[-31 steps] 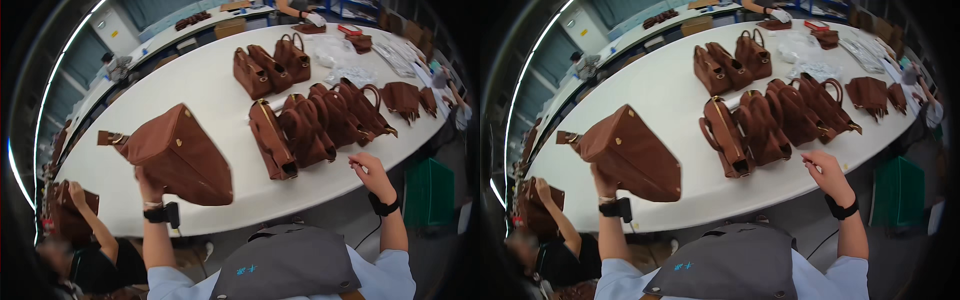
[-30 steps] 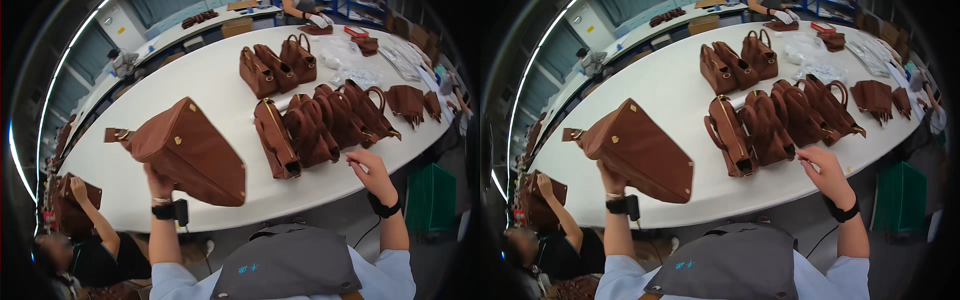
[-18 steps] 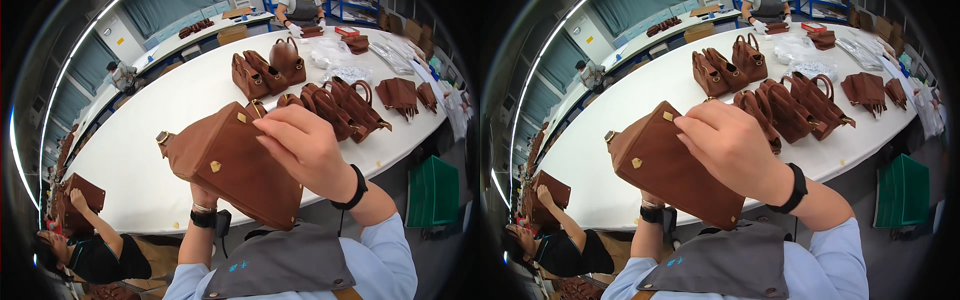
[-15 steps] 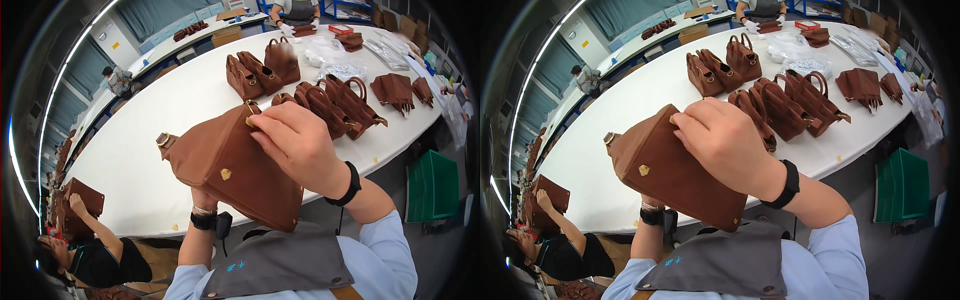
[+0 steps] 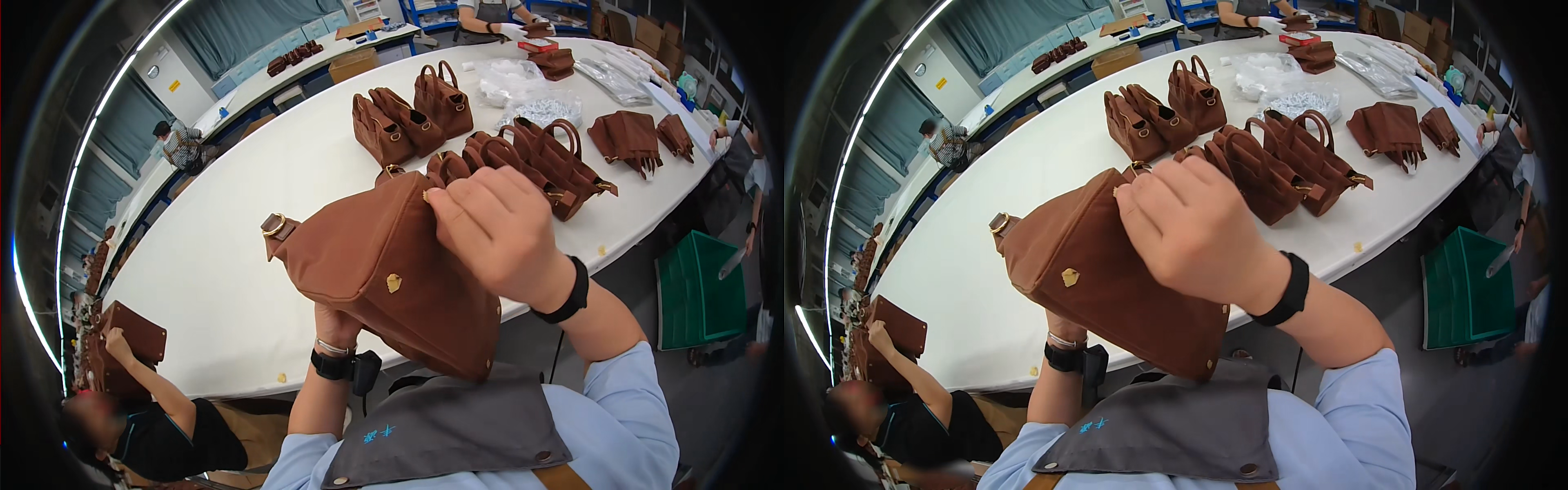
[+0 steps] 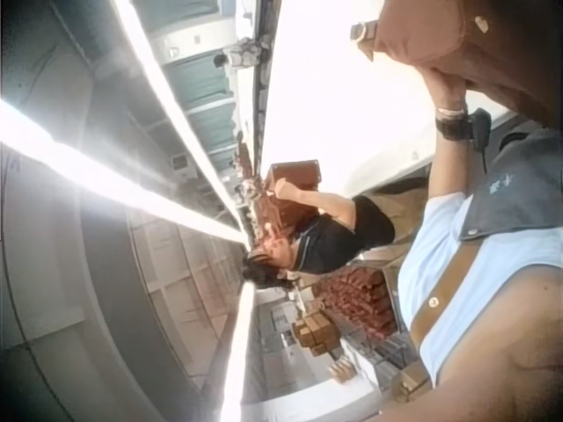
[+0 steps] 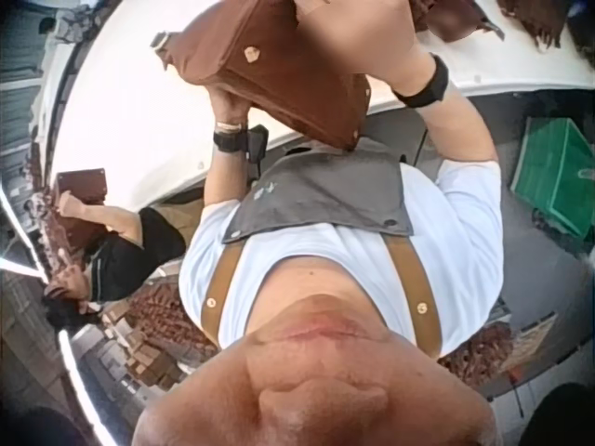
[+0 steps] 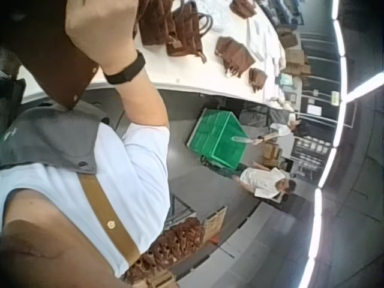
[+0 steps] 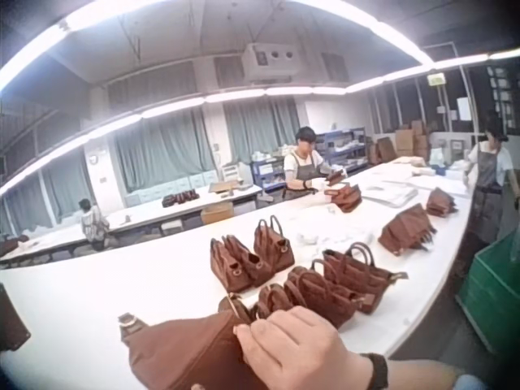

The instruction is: The person inspects brown handbags on a white table, checking the metal feet and zippers. They then stuff white paper into a handbag to shape it, adjust the handles, and attach a small tag to the zipper pull. The person repeats this process with multiple handbags.

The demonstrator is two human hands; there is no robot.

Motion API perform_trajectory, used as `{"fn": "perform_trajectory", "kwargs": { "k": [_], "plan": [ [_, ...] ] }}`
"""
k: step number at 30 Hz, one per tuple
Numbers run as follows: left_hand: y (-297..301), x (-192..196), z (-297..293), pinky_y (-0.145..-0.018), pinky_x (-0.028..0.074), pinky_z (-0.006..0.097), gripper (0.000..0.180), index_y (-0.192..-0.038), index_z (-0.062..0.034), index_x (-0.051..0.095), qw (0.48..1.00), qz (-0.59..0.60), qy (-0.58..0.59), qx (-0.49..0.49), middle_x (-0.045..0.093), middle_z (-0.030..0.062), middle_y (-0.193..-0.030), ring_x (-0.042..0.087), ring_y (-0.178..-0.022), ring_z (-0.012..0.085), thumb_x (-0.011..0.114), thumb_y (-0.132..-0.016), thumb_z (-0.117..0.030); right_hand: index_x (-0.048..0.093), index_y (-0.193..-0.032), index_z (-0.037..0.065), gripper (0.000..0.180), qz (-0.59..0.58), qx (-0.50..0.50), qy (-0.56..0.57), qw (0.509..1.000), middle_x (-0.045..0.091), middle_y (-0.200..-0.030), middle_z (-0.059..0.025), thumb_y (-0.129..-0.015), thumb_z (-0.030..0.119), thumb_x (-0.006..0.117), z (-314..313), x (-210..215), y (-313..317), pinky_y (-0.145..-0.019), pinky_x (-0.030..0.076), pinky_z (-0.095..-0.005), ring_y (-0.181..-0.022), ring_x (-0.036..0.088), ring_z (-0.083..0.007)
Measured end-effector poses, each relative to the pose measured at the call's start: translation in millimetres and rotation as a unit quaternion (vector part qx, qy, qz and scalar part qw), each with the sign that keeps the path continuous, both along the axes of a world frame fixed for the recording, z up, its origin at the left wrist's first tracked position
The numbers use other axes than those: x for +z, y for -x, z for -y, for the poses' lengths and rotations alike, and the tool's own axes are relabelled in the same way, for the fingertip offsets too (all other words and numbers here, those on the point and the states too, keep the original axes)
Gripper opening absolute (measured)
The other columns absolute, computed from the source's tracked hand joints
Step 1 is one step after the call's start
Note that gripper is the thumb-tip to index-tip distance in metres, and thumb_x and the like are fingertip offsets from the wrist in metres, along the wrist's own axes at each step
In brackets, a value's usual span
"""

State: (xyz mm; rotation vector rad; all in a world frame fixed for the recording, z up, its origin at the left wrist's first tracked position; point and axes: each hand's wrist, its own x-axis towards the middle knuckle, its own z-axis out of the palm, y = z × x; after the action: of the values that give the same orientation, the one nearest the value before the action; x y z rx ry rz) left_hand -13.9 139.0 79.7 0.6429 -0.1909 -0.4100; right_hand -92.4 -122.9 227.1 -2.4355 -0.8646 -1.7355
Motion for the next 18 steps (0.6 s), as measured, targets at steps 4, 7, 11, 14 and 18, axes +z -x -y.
{"fn": "perform_trajectory", "kwargs": {
  "k": [4, 7, 11, 14, 18],
  "plan": [
    [0.8, -7.2, -9.6, -0.106, 0.044, 0.045, 0.056, -0.139, -0.0052, 0.044, 0.999, -0.020, 0.027, -0.019, 0.053, 0.0114, -0.139, 0.052, -0.124, 0.0270, 0.061, -0.095, -0.037, 0.069, -0.092, -0.004, 0.013, -0.452, 0.283, -0.531, 0.659, 0.061, -0.067, -0.0025, -0.088, 0.008, 0.064, 13.1, 19.9, 8.0, -0.060, 0.045, -0.0239, -0.061, 0.056, -0.0098],
    [9.0, 6.3, 1.7, -0.107, 0.042, 0.046, 0.062, -0.140, -0.0072, 0.044, 0.998, -0.037, -0.030, 0.037, 0.051, 0.0096, -0.141, 0.050, -0.127, 0.0267, 0.059, -0.094, -0.047, 0.071, -0.091, -0.003, 0.014, -0.442, 0.524, -0.599, 0.414, 0.065, -0.072, -0.0027, -0.091, 0.009, 0.063, 38.0, 8.1, -4.2, -0.060, 0.047, -0.0211, -0.064, 0.057, -0.0062],
    [3.8, 1.8, -3.9, -0.108, 0.040, 0.046, 0.071, -0.141, -0.0106, 0.043, 0.999, -0.023, -0.023, 0.004, 0.048, 0.0067, -0.144, 0.047, -0.130, 0.0260, 0.056, -0.091, -0.059, 0.070, -0.093, -0.002, 0.011, -0.285, 0.219, -0.366, 0.858, 0.064, -0.071, -0.0068, -0.081, -0.001, 0.069, -6.6, 2.2, 17.8, -0.053, 0.045, -0.0241, -0.060, 0.061, -0.0131],
    [2.9, 1.7, -2.2, -0.108, 0.040, 0.045, 0.072, -0.142, -0.0115, 0.041, 0.999, -0.015, -0.034, 0.013, 0.048, 0.0059, -0.144, 0.047, -0.130, 0.0248, 0.057, -0.091, -0.060, 0.067, -0.086, -0.001, 0.018, -0.102, 0.192, -0.252, 0.943, 0.060, -0.070, -0.0074, -0.070, -0.005, 0.072, -25.4, -2.0, 17.8, -0.051, 0.044, -0.0277, -0.058, 0.058, -0.0239],
    [10.9, 8.9, 2.3, -0.111, 0.039, 0.045, 0.082, -0.144, -0.0105, 0.039, 0.998, -0.010, -0.061, 0.030, 0.047, 0.0086, -0.145, 0.045, -0.131, 0.0281, 0.055, -0.086, -0.067, 0.067, -0.089, -0.002, 0.024, -0.037, 0.122, -0.127, 0.984, 0.061, -0.077, -0.0077, -0.066, 0.000, 0.072, -33.0, -1.5, 29.0, -0.052, 0.044, -0.0293, -0.063, 0.060, -0.0215]
  ]
}}
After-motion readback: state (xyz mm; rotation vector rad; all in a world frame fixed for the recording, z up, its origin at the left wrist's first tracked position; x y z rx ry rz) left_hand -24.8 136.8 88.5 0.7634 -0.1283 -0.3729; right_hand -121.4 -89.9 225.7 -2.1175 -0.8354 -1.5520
